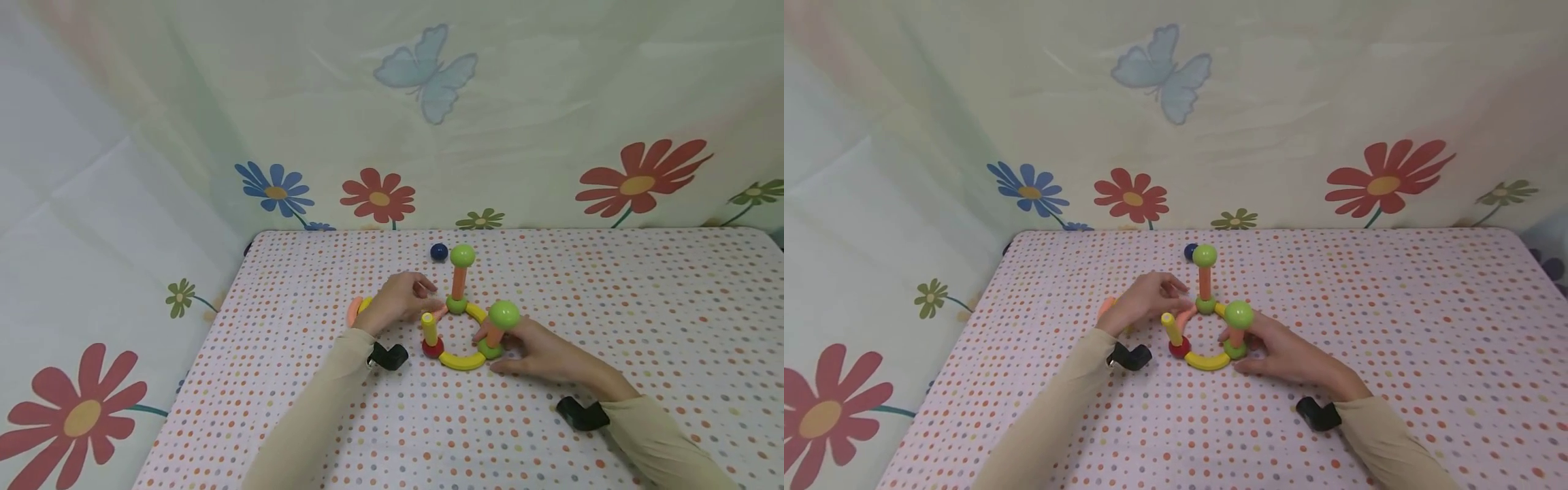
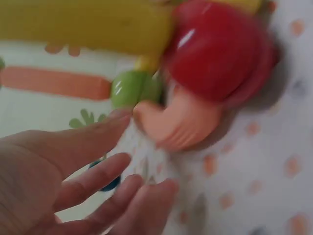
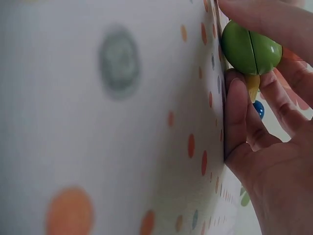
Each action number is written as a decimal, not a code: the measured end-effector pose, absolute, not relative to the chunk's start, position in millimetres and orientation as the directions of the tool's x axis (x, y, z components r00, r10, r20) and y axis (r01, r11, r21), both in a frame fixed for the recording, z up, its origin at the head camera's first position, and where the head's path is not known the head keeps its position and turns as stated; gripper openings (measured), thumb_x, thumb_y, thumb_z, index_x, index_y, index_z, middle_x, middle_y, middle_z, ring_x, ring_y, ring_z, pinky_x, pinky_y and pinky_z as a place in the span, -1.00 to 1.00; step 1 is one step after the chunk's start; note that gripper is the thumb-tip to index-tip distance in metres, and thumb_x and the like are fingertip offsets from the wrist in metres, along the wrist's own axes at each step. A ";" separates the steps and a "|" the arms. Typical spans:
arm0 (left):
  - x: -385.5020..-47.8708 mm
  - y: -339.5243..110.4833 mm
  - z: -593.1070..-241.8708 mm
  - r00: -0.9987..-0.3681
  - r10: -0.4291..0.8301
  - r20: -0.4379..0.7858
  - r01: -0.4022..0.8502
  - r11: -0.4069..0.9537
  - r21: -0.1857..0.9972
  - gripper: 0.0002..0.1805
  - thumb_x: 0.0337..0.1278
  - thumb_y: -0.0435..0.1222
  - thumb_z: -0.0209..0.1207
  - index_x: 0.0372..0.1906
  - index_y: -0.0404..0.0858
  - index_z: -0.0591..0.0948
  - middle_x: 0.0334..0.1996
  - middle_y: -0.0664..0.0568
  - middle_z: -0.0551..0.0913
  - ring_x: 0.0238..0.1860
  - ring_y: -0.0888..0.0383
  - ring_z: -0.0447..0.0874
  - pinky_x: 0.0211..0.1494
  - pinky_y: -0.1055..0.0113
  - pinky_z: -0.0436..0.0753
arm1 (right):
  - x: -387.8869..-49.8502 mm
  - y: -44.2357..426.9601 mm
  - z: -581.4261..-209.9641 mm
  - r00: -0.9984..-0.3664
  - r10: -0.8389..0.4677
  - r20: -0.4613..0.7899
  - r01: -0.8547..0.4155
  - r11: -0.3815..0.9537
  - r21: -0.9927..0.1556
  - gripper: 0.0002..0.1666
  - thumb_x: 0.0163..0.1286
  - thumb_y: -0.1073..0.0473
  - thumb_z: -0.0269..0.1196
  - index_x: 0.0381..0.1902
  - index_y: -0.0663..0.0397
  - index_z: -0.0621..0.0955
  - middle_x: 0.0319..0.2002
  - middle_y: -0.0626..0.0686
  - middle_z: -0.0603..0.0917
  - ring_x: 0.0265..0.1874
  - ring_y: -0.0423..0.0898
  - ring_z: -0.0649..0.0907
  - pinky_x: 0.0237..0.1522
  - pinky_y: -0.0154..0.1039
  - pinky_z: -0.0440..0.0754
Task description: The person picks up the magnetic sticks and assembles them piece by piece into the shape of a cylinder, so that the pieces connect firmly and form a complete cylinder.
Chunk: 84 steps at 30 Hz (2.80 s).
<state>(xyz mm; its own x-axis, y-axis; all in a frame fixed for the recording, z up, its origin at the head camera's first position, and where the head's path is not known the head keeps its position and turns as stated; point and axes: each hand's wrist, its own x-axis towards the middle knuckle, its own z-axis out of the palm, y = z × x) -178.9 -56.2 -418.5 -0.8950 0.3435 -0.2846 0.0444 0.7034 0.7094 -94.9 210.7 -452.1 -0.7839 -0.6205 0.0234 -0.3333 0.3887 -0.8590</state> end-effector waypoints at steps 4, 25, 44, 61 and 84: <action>-198.2 -59.4 -417.3 -0.927 0.365 -0.083 0.243 0.757 0.606 -0.58 0.38 -0.13 0.37 0.19 -0.26 0.64 -0.03 -0.04 0.63 -0.12 0.11 0.58 -0.10 0.31 0.61 | -94.9 207.7 -452.7 -0.779 -0.627 0.015 -0.324 0.382 -0.865 -0.52 0.29 0.25 0.51 0.14 0.05 0.63 0.10 0.08 0.61 -0.01 -0.20 0.58 -0.01 -0.26 0.62; -223.6 -48.7 -432.1 -0.870 0.492 -0.031 0.464 0.838 0.286 -0.53 0.50 -0.21 0.25 0.38 -0.25 0.52 0.29 -0.09 0.56 0.33 0.04 0.52 0.34 0.15 0.60 | -88.8 197.2 -455.0 -0.768 -0.640 0.010 -0.314 0.363 -0.877 -0.63 0.32 0.26 0.50 0.02 0.03 0.62 0.13 0.05 0.64 0.13 -0.06 0.63 0.12 -0.26 0.67; -186.5 -79.5 -397.5 -0.812 0.578 0.082 0.537 0.685 0.493 -0.59 0.34 -0.34 0.39 0.16 -0.33 0.50 0.03 -0.09 0.65 0.02 0.07 0.65 0.14 0.24 0.70 | -89.9 210.5 -456.6 -0.792 -0.610 0.035 -0.330 0.378 -0.865 -0.61 0.32 0.24 0.49 0.06 0.02 0.63 0.09 0.04 0.64 0.08 -0.15 0.60 0.11 -0.30 0.62; -118.1 -93.2 -302.1 -0.625 0.779 0.044 0.701 0.536 0.471 -0.59 0.04 -0.38 0.57 0.00 -0.33 0.69 -0.09 -0.04 0.64 -0.12 0.11 0.68 -0.07 0.46 0.72 | -90.7 215.1 -458.9 -0.792 -0.610 0.026 -0.325 0.385 -0.864 -0.60 0.33 0.27 0.49 0.07 0.05 0.62 0.09 0.05 0.67 0.03 -0.16 0.65 0.03 -0.27 0.68; -113.9 -70.4 -294.2 -0.623 0.772 -0.127 0.721 0.630 0.290 -0.59 0.03 -0.28 0.58 0.02 -0.25 0.76 -0.09 -0.01 0.67 -0.08 0.13 0.67 0.00 0.39 0.72 | -95.4 210.5 -453.5 -0.798 -0.602 0.031 -0.342 0.409 -0.846 -0.57 0.28 0.29 0.51 0.07 -0.01 0.63 0.09 0.00 0.66 0.05 -0.09 0.62 0.11 -0.25 0.64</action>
<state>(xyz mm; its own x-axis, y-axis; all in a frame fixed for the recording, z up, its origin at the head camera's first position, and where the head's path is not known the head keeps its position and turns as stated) -113.9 -70.4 -294.2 -0.6229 0.7718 -0.1275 0.7206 0.6296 0.2904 -95.4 210.5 -453.5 -0.7979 -0.6020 0.0312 -0.3417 0.4089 -0.8462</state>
